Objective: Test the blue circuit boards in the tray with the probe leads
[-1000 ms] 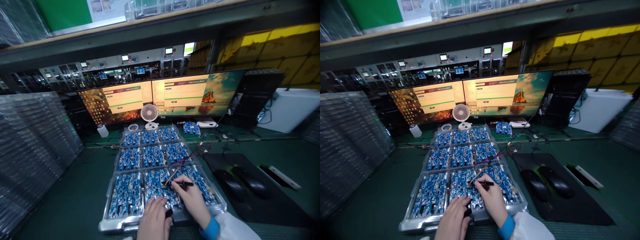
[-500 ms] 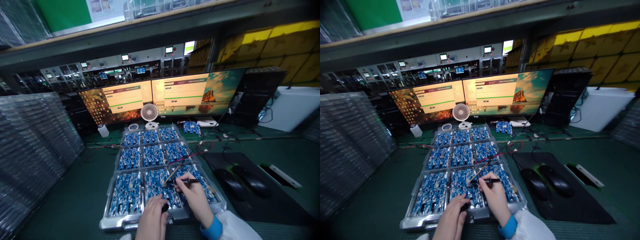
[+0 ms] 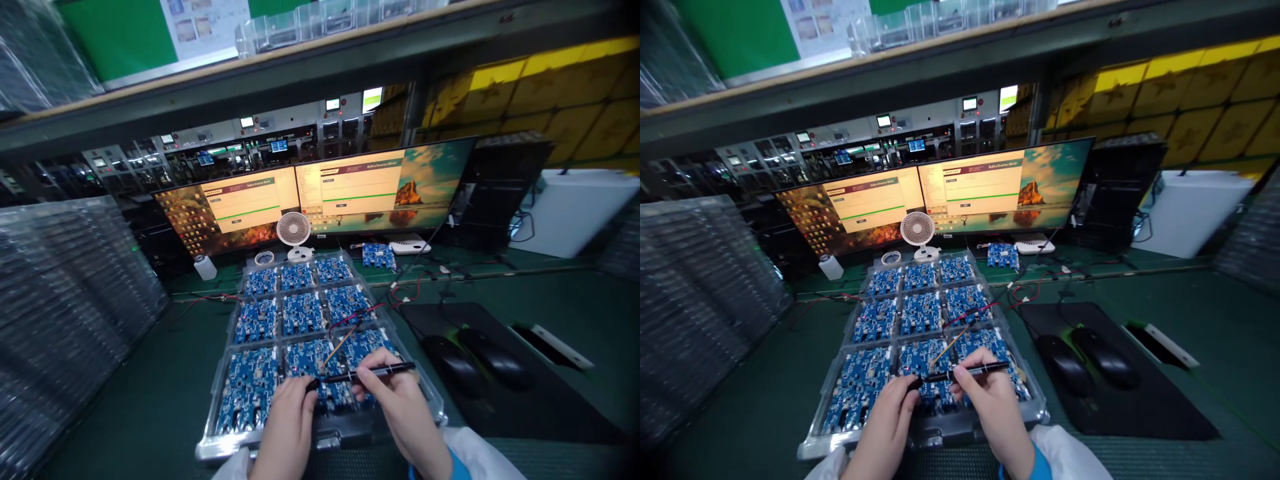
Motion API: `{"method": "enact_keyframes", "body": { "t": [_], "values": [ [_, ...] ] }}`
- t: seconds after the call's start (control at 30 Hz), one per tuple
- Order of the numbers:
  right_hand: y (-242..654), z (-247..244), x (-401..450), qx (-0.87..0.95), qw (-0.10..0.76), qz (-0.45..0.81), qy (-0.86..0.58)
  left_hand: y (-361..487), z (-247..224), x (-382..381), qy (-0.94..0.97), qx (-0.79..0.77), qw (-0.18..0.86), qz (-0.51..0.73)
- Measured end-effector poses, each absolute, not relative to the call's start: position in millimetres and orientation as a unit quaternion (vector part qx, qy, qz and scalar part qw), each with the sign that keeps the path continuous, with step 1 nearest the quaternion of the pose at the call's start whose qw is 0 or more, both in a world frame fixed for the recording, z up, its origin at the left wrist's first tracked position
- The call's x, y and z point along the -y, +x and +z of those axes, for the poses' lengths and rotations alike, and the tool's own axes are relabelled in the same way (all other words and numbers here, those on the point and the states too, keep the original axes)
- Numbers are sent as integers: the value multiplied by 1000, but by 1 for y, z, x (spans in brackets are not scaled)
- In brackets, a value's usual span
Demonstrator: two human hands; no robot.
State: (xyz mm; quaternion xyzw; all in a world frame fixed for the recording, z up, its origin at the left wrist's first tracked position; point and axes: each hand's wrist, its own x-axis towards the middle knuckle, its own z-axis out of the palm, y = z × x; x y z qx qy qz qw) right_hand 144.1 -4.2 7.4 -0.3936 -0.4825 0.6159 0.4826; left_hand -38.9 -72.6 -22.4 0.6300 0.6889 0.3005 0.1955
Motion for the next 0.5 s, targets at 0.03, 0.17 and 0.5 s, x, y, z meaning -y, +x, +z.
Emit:
{"method": "enact_keyframes", "body": {
  "t": [0.03,0.17,0.5],
  "values": [
    [143,5,4,488,477,617,-391,-38,-22,73,635,-684,198,299],
    [138,-8,4,511,435,643,-369,-28,-20,74,679,-643,201,291],
    [179,-12,-28,452,525,609,-387,-23,2,47,586,-721,224,296]
  ]
}}
